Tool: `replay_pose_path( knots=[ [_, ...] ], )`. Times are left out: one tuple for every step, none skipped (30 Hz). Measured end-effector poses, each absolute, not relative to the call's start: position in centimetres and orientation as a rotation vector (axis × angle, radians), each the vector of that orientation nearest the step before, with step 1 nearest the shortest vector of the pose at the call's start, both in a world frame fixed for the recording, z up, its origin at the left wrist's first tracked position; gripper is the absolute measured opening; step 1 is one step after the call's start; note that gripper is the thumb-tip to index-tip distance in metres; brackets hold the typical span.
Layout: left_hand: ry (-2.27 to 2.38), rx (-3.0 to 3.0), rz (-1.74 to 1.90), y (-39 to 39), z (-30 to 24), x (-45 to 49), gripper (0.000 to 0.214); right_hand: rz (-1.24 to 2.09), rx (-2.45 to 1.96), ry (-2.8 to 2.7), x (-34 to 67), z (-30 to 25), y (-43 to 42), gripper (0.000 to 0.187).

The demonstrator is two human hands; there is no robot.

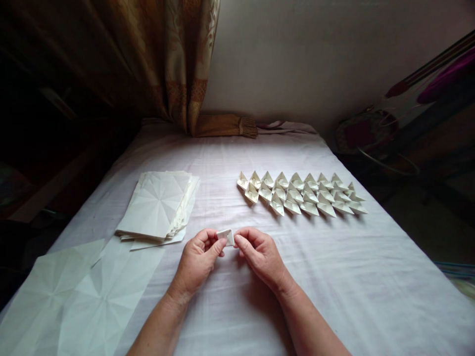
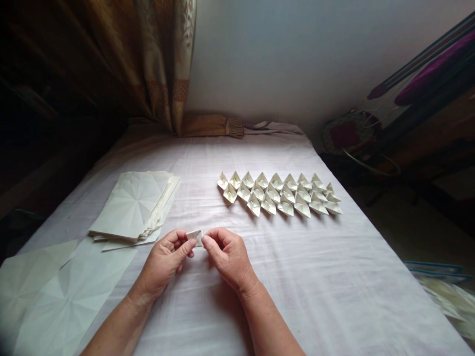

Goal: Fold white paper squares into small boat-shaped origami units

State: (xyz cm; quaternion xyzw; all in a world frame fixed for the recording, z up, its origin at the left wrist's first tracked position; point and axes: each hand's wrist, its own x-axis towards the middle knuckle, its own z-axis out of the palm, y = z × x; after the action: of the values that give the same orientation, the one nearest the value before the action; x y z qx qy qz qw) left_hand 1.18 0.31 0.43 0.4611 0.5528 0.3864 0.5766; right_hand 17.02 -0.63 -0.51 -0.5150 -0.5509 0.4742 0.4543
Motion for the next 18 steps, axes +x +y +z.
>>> replay_pose_path(
  knots=[
    [1.3, 1.069, 0.912, 0.3, 0.5, 1.2, 0.039, 1.166, -1.274, -1.394, 17.0, -0.5, -0.7, 0.025],
    [1.3, 1.062, 0.912, 0.4, 0.5, 1.1, 0.04, 1.145, -1.277, -1.426, 17.0, -0.4, -0.7, 0.025],
    [1.296, 1.058, 0.902, 0.4, 0.6, 1.1, 0.04, 1.112, -1.278, -1.451, 17.0, -0.4, -0.7, 0.025],
    [1.29, 1.055, 0.886, 0.4, 0.6, 1.0, 0.04, 1.08, -1.273, -1.467, 16.9, -0.4, -0.8, 0.025],
    [1.28, 1.053, 0.864, 0.4, 0.7, 0.9, 0.039, 1.064, -1.262, -1.473, 16.9, -0.4, -0.8, 0.025],
    [1.268, 1.049, 0.841, 0.5, 0.9, 0.7, 0.038, 1.071, -1.245, -1.472, 16.9, -0.4, -0.8, 0.025],
    [1.252, 1.044, 0.813, 0.5, 1.0, 0.6, 0.038, 1.098, -1.224, -1.466, 16.9, -0.3, -0.8, 0.025],
    [1.231, 1.039, 0.781, 0.6, 1.2, 0.4, 0.037, 1.137, -1.204, -1.456, 17.0, -0.2, -0.8, 0.025],
    [1.206, 1.035, 0.751, 0.6, 1.4, 0.3, 0.038, 1.181, -1.19, -1.442, 17.1, -0.1, -0.8, 0.025],
    [1.183, 1.034, 0.725, 0.7, 1.6, 0.2, 0.038, 1.223, -1.186, -1.428, 17.1, 0.0, -0.8, 0.026],
    [1.165, 1.034, 0.705, 0.7, 1.7, 0.1, 0.038, 1.256, -1.193, -1.417, 17.2, 0.2, -0.7, 0.027],
    [1.157, 1.035, 0.692, 0.7, 1.8, 0.1, 0.039, 1.284, -1.203, -1.409, 17.3, 0.3, -0.7, 0.027],
    [1.158, 1.039, 0.684, 0.7, 1.8, 0.0, 0.039, 1.31, -1.211, -1.406, 17.4, 0.5, -0.6, 0.027],
    [1.165, 1.045, 0.682, 0.6, 1.7, 0.1, 0.039, 1.328, -1.212, -1.405, 17.5, 0.6, -0.6, 0.026],
    [1.173, 1.052, 0.678, 0.6, 1.7, 0.1, 0.039, 1.335, -1.207, -1.403, 17.5, 0.7, -0.5, 0.026],
    [1.178, 1.061, 0.67, 0.5, 1.6, 0.1, 0.038, 1.336, -1.197, -1.401, 17.6, 0.7, -0.5, 0.025],
    [1.177, 1.071, 0.657, 0.5, 1.5, 0.1, 0.038, 1.328, -1.187, -1.401, 17.6, 0.7, -0.5, 0.026],
    [1.174, 1.083, 0.641, 0.4, 1.4, 0.2, 0.038, 1.31, -1.182, -1.404, 17.6, 0.6, -0.5, 0.027]
  ],
)
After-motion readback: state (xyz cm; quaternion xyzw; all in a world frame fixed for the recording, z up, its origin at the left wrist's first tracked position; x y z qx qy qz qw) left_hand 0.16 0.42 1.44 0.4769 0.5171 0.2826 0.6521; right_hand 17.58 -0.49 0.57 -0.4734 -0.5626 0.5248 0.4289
